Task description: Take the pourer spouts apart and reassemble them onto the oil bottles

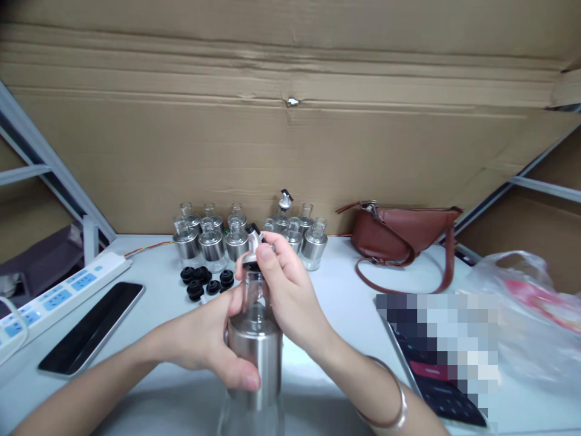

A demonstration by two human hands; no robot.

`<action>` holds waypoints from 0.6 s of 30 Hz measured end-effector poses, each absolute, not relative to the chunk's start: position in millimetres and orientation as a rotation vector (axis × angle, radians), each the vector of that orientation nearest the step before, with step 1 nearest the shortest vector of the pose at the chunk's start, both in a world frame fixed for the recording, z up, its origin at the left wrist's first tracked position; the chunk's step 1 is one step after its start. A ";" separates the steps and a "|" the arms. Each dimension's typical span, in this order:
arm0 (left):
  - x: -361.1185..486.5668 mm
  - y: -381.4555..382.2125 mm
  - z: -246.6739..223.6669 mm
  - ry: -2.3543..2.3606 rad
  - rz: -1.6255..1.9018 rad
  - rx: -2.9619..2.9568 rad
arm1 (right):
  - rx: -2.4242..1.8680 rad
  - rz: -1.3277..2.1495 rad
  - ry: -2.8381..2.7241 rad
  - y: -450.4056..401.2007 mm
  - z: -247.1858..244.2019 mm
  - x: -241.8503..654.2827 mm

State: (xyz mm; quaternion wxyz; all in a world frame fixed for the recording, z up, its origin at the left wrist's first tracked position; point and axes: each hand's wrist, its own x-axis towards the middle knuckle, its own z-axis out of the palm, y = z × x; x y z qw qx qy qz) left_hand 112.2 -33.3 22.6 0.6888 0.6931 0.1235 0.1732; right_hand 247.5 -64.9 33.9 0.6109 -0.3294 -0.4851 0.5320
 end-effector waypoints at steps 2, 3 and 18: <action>110.8 -33.9 23.7 0.317 0.397 1.554 | -0.777 1.219 -1.078 -65.2 33.2 246.1; 109.8 -34.2 24.3 0.339 0.392 1.565 | -0.771 1.219 -1.056 -65.2 33.3 245.5; 100.9 -28.5 30.0 0.712 0.569 1.964 | -0.946 0.258 -1.784 -69.3 58.0 284.8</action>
